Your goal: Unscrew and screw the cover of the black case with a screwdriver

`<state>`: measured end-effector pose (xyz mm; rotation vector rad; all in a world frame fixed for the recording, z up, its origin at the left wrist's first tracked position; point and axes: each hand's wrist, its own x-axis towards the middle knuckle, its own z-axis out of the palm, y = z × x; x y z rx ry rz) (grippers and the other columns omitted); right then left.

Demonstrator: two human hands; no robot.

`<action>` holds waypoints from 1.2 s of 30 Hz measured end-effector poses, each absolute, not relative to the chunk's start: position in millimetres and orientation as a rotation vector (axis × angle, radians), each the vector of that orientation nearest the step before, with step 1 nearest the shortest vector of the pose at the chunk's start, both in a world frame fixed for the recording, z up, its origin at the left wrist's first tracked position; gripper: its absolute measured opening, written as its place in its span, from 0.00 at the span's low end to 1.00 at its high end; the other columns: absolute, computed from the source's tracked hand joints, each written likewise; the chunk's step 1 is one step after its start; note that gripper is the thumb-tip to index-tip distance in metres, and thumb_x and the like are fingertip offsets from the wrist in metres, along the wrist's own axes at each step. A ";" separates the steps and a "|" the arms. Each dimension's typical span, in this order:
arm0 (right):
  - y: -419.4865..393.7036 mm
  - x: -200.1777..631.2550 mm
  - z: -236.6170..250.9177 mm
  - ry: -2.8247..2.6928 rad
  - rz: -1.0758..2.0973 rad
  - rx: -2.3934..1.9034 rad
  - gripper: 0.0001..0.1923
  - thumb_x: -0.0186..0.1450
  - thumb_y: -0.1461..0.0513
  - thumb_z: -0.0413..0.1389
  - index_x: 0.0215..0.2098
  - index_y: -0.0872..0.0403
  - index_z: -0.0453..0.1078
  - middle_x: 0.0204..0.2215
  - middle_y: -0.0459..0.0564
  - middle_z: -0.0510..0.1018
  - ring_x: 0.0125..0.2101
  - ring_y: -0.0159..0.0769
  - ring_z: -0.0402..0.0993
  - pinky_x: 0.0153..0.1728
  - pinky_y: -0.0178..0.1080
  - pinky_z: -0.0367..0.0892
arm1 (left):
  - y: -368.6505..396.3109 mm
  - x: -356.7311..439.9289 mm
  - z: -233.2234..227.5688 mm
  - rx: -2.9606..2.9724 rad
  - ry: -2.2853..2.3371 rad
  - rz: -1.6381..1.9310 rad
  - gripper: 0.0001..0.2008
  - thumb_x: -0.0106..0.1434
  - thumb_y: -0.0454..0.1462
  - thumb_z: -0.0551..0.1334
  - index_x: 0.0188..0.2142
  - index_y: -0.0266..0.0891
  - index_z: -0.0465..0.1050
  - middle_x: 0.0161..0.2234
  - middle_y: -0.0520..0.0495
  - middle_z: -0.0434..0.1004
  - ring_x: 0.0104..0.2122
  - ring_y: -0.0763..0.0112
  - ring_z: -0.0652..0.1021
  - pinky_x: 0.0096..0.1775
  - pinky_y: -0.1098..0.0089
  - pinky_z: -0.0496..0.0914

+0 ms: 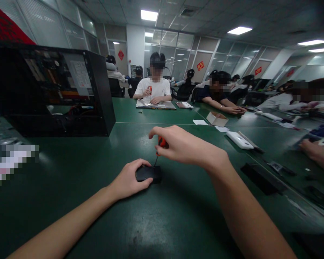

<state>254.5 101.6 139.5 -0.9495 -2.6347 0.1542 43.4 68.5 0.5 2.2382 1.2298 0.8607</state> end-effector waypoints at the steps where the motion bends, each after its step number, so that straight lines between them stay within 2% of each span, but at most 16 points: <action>1: 100.4 255.2 139.9 -2.653 0.197 -0.905 0.21 0.63 0.69 0.56 0.54 0.55 0.69 0.35 0.49 0.78 0.35 0.35 0.73 0.35 0.34 0.61 | 68.1 42.9 0.5 2.269 1.223 0.857 0.16 0.58 0.38 0.68 0.46 0.41 0.74 0.43 0.45 0.81 0.40 0.58 0.80 0.44 0.62 0.73; 4: 99.3 256.8 140.5 -2.690 0.329 -0.815 0.25 0.61 0.70 0.58 0.56 0.53 0.67 0.37 0.48 0.79 0.36 0.35 0.74 0.36 0.34 0.62 | 67.3 41.9 -0.2 2.345 1.206 0.876 0.17 0.56 0.38 0.69 0.46 0.41 0.74 0.44 0.44 0.81 0.43 0.56 0.80 0.47 0.61 0.72; 8: 98.6 253.1 140.9 -2.668 0.297 -0.816 0.12 0.64 0.65 0.60 0.47 0.54 0.72 0.37 0.48 0.79 0.37 0.35 0.74 0.35 0.34 0.61 | 67.5 41.4 -3.8 2.296 1.220 0.880 0.18 0.59 0.41 0.69 0.48 0.42 0.74 0.43 0.46 0.82 0.40 0.58 0.82 0.44 0.63 0.74; 10: 96.8 249.5 141.5 -2.669 0.290 -0.764 0.09 0.65 0.66 0.59 0.44 0.54 0.73 0.35 0.47 0.79 0.35 0.34 0.74 0.35 0.34 0.61 | 67.8 41.3 -5.3 2.268 1.222 0.862 0.18 0.60 0.41 0.69 0.49 0.43 0.74 0.42 0.47 0.82 0.39 0.58 0.82 0.42 0.64 0.74; 15: 91.1 241.9 141.8 -2.688 0.403 -0.616 0.07 0.64 0.68 0.59 0.41 0.55 0.71 0.33 0.44 0.77 0.32 0.29 0.71 0.33 0.32 0.60 | 68.4 39.8 -6.8 2.217 1.224 0.841 0.19 0.59 0.42 0.70 0.49 0.41 0.74 0.41 0.47 0.83 0.38 0.57 0.83 0.41 0.64 0.74; 27: 89.3 235.7 137.7 -2.663 0.429 -0.578 0.07 0.63 0.69 0.57 0.40 0.56 0.71 0.32 0.44 0.76 0.32 0.29 0.70 0.33 0.31 0.59 | 69.8 38.3 -9.8 2.267 1.226 0.843 0.18 0.61 0.45 0.69 0.48 0.39 0.75 0.40 0.45 0.83 0.38 0.57 0.83 0.40 0.64 0.74; 36: 89.7 239.7 139.1 -2.661 0.406 -0.593 0.07 0.62 0.70 0.57 0.39 0.56 0.71 0.32 0.45 0.77 0.32 0.29 0.71 0.33 0.32 0.60 | 69.4 38.1 -9.3 2.314 1.215 0.853 0.20 0.61 0.42 0.70 0.51 0.40 0.74 0.43 0.46 0.83 0.39 0.58 0.83 0.43 0.63 0.74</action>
